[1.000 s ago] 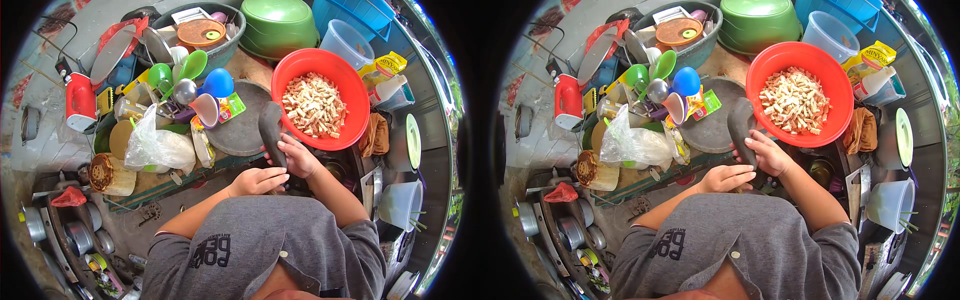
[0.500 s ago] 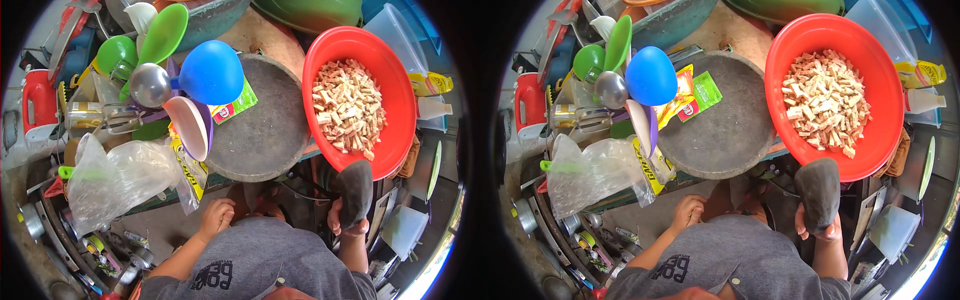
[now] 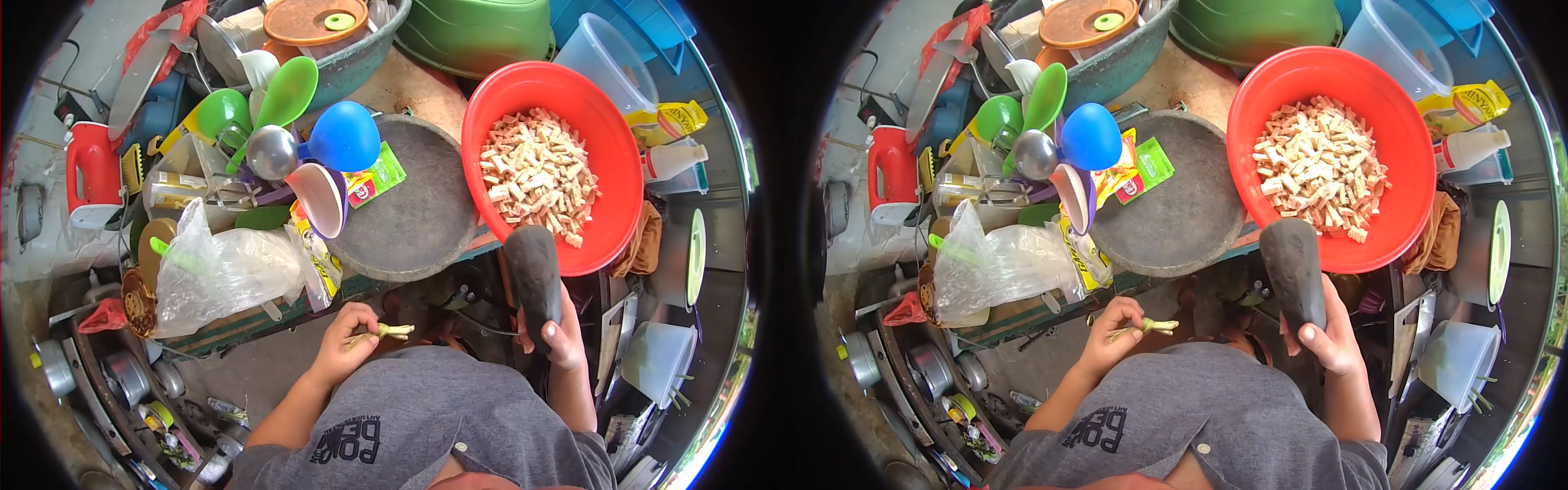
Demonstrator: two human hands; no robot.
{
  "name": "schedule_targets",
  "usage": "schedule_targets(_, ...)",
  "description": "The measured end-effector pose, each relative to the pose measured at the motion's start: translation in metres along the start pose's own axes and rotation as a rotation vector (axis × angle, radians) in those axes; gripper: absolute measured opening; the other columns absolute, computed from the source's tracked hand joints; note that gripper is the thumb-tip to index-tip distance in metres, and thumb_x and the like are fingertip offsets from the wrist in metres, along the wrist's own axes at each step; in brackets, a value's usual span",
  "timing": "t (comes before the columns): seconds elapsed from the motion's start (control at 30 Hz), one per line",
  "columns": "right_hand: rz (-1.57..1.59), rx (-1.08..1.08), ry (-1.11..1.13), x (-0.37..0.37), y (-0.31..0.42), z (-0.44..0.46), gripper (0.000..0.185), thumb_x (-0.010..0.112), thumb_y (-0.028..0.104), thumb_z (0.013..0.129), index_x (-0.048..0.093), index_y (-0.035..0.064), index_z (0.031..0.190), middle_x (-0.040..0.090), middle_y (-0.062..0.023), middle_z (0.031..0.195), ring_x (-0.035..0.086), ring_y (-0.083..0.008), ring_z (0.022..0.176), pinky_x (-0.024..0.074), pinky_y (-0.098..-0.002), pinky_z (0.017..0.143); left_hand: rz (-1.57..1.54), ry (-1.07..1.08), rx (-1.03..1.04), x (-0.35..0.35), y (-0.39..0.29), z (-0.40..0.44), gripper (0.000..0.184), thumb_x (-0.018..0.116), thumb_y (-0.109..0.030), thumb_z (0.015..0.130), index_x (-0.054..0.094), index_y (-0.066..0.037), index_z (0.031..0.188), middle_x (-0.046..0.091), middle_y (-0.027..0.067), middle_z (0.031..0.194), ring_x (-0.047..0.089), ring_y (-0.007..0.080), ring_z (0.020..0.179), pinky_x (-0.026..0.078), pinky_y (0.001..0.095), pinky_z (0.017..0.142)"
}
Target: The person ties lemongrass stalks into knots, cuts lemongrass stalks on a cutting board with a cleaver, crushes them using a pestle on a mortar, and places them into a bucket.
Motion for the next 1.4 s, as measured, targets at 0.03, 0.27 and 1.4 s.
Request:
schedule_targets(0.03, -0.005, -0.015, -0.005, 0.0, 0.005, 0.0, 0.087, 0.072, 0.046, 0.073, 0.033, -0.0064, 0.13, 0.058, -0.014, 0.08, 0.056, -0.015, 0.054, 0.045, -0.0244, 0.047, 0.017, 0.014, 0.065, 0.006, -0.018, 0.007, 0.01, 0.061, 0.0, 0.075, 0.056, -0.004, 0.082, 0.051, 0.0086, 0.096, 0.053, 0.0195, 0.09, 0.042, 0.029, 0.083)
schedule_targets(0.27, -0.215, -0.08, 0.083, 0.029, 0.037, 0.003, 0.053, 0.063, 0.027, 0.086, 0.044, -0.0011, 0.127, 0.056, -0.0091, 0.097, 0.058, -0.013, 0.072, 0.0493, -0.0258, 0.062, 0.421, -0.385, 0.548, 0.016, -0.108, 0.061, 0.014, 0.07, -0.001, 0.074, 0.061, -0.004, 0.084, 0.057, 0.0106, 0.083, 0.06, 0.0254, 0.077, 0.048, 0.0332, 0.067)
schedule_targets(1.4, -1.562, -0.399, 0.09, 0.102, 0.018, 0.094, 0.059, 0.057, 0.034, 0.086, 0.04, 0.0046, 0.134, 0.062, -0.0229, 0.073, 0.063, -0.0392, 0.07, 0.0503, -0.047, 0.065, 0.922, -0.39, 0.443, 0.009, -0.073, 0.097, 0.008, 0.066, -0.018, 0.075, 0.067, -0.01, 0.075, 0.066, 0.0071, 0.076, 0.06, 0.0277, 0.077, 0.043, 0.0411, 0.069)
Point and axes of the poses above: each hand's wrist, its own z-axis towards the middle knuckle, its own x-axis out of the palm, y = z × x, the point moved 9 cm from there along z, towards the middle knuckle
